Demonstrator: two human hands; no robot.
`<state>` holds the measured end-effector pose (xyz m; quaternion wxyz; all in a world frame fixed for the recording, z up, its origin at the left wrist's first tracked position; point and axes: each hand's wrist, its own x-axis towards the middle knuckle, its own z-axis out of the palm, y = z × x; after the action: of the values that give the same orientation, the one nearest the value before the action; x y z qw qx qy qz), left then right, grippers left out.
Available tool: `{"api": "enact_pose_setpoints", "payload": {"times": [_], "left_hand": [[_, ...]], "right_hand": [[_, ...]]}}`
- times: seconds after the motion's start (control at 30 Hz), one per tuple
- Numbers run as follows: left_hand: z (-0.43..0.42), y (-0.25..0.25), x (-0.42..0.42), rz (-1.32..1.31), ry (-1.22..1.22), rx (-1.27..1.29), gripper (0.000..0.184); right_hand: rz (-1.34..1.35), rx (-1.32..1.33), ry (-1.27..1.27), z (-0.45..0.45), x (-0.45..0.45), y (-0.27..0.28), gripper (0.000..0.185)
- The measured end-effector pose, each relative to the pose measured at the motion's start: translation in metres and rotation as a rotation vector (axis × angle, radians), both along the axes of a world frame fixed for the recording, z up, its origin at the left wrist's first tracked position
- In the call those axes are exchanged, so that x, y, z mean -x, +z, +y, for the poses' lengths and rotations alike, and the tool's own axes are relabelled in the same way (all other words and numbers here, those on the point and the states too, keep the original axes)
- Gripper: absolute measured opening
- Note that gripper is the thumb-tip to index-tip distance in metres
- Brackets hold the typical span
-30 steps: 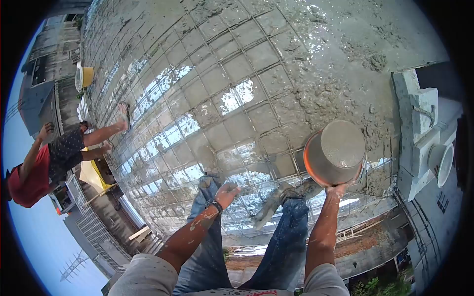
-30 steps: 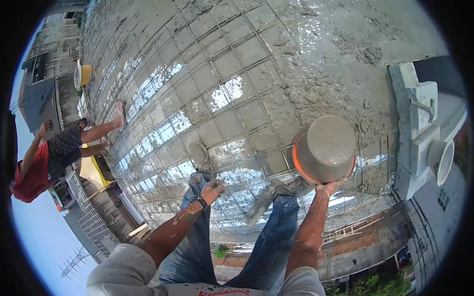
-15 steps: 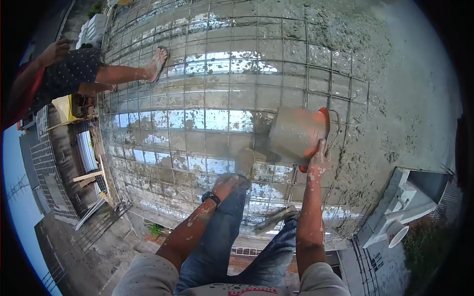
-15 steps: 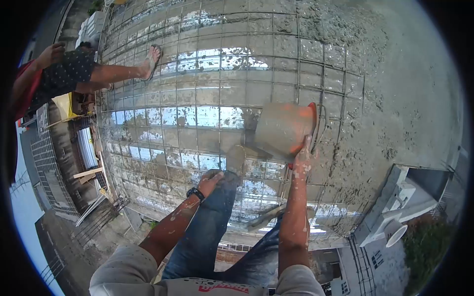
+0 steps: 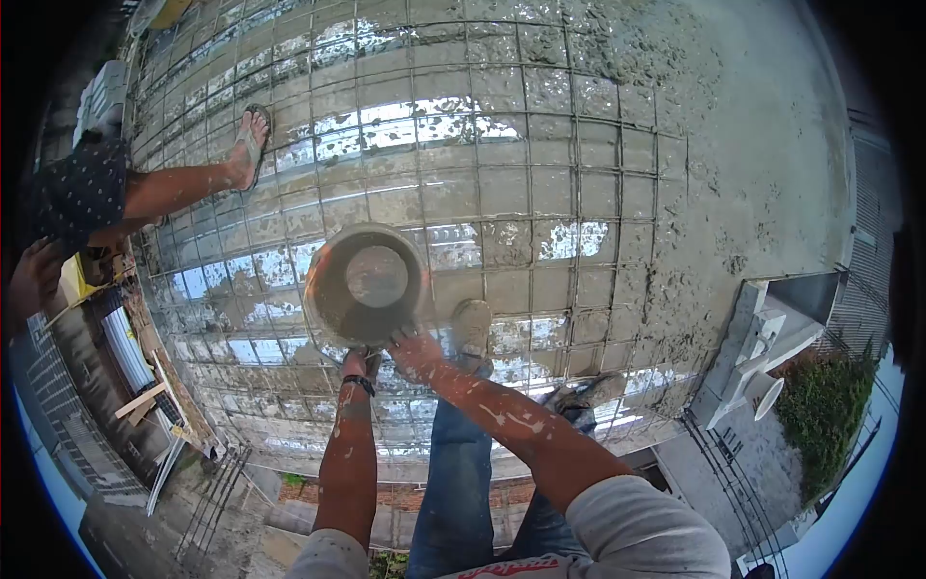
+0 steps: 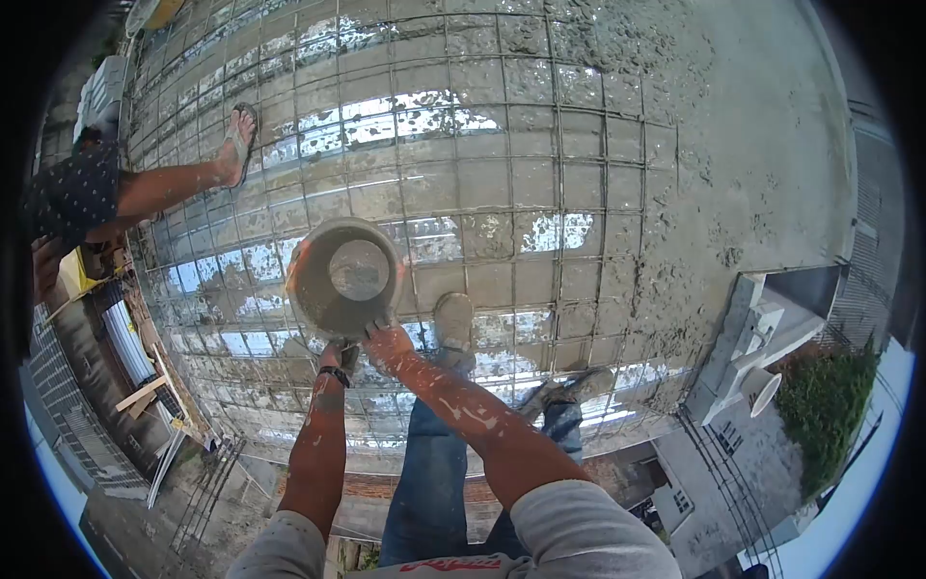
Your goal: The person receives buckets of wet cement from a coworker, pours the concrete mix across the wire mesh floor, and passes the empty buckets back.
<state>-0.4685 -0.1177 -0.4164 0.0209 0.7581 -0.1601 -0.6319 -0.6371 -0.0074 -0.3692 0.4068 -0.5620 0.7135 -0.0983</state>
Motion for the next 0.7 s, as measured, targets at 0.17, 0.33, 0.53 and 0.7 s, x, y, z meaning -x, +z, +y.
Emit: {"api": "enact_pose_setpoints", "payload": {"times": [0.17,0.33,0.53,0.7], "left_hand": [[0.021,0.014,-0.023,0.003,0.238,0.004,0.024],[0.024,0.021,-0.028,-0.057,0.049,-0.269,0.048],[0.031,0.078,0.037,-0.002,-0.357,-0.436,0.086],[0.049,0.119,0.073,0.114,-0.615,-0.287,0.067]], "right_hand": [[-0.479,-0.422,-0.608,0.06,0.068,0.037,0.053],[-0.536,-0.306,-1.06,0.14,0.216,0.108,0.071],[-1.086,0.462,-1.45,0.237,0.343,0.227,0.07],[0.142,-0.247,-1.5,0.355,0.276,0.161,0.072]]}}
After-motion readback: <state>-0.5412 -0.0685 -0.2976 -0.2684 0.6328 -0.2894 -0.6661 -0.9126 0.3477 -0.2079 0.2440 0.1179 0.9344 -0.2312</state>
